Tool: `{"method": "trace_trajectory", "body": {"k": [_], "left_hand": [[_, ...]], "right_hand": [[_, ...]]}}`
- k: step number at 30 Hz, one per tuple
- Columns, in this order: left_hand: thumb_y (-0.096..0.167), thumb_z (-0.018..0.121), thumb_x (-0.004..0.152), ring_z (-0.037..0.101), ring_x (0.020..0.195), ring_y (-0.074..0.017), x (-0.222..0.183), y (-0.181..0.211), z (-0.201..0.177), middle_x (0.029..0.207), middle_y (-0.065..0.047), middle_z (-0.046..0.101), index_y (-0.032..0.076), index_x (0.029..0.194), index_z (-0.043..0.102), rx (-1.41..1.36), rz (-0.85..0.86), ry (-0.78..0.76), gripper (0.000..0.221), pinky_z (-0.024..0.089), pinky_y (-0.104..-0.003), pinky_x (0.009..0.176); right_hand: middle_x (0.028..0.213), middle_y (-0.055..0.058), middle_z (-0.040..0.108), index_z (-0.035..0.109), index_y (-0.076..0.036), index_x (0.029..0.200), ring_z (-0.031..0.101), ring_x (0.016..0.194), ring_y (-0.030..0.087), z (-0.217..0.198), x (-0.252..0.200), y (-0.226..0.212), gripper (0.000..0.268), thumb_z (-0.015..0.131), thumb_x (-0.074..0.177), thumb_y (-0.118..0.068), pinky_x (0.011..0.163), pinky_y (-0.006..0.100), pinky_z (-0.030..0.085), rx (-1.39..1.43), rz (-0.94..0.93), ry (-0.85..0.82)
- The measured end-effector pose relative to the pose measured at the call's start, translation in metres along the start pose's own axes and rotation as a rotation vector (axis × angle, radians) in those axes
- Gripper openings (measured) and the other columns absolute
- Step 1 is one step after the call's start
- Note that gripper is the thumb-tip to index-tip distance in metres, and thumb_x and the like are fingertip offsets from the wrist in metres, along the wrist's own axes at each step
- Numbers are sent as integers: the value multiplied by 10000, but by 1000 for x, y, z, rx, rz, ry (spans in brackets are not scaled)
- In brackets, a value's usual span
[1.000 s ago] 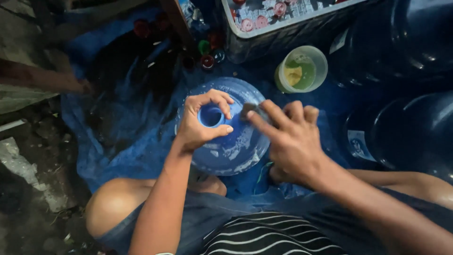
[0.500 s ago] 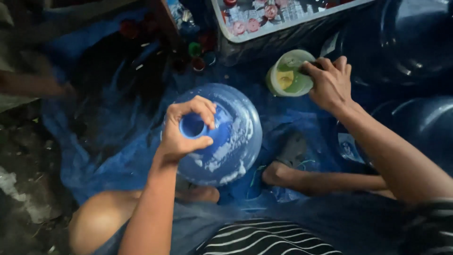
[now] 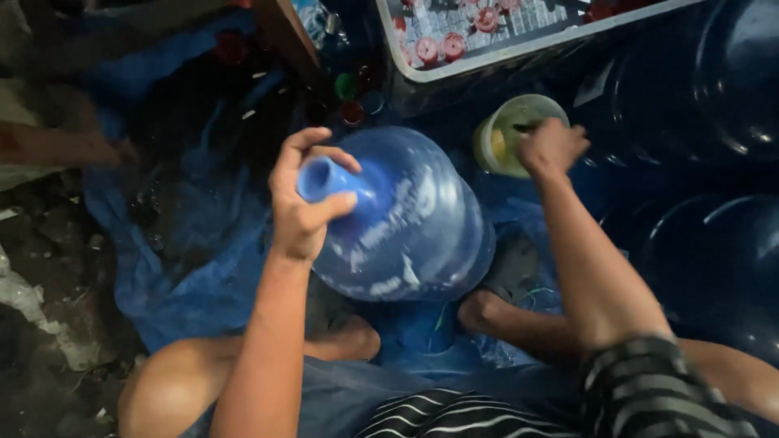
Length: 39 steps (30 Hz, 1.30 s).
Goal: Scrubbing the exterior of a large plastic water gallon with an abrasive pad to clean it.
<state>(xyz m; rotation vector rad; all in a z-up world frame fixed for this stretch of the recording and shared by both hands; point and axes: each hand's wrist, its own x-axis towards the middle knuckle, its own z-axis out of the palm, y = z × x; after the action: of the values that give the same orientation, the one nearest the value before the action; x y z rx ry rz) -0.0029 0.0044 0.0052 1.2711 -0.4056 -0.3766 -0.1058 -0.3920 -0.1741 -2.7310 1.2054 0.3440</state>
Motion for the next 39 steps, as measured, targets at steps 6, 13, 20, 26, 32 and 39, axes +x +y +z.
{"method": "trace_trajectory", "body": {"k": [6, 13, 20, 26, 32, 39], "left_hand": [[-89, 864, 693, 742, 833, -176, 4, -27, 17, 823, -97, 709, 6, 1012, 629, 52, 24, 431, 407, 596, -314, 841], [-72, 831, 610, 688, 702, -107, 9, -40, 10, 706, -62, 705, 79, 850, 711, 168, 6, 603, 308, 563, -237, 724], [-82, 762, 587, 671, 700, -109, 0, -35, 6, 673, -49, 675, 86, 791, 687, 178, -31, 673, 274, 552, -245, 739], [-57, 743, 580, 650, 665, -117, 0, -28, 13, 641, -60, 651, 84, 755, 664, 189, -33, 685, 239, 556, -271, 714], [-57, 710, 575, 637, 682, -110, 0, -27, 13, 653, -60, 651, 74, 742, 675, 167, 19, 603, 215, 534, -254, 699], [-66, 701, 576, 633, 686, -116, -2, -22, 10, 648, -61, 642, 67, 749, 664, 129, -53, 615, 222, 551, -276, 715]], "right_hand": [[1202, 154, 732, 748, -115, 1275, 644, 1209, 381, -81, -117, -38, 397, 599, 932, 18, 1109, 466, 363, 783, -331, 396], [1468, 245, 552, 589, 42, 1440, 496, 1407, 411, -77, -296, -122, 448, 546, 996, 89, 1247, 513, 276, 836, -613, 695], [1336, 276, 646, 706, -6, 1308, 644, 1115, 463, -100, -267, -109, 374, 475, 1015, -5, 948, 454, 454, 690, -799, 749], [1336, 94, 690, 771, -238, 1233, 570, 1010, 311, -87, -310, -118, 496, 528, 830, -79, 900, 434, 406, 477, -979, 720], [1396, 177, 628, 680, -115, 1415, 548, 970, 336, -123, -269, -125, 511, 390, 1021, 33, 737, 410, 331, 544, -801, 807], [1322, 120, 691, 725, -185, 1312, 578, 932, 339, -125, -278, -108, 510, 504, 887, -9, 787, 433, 336, 357, -882, 706]]}}
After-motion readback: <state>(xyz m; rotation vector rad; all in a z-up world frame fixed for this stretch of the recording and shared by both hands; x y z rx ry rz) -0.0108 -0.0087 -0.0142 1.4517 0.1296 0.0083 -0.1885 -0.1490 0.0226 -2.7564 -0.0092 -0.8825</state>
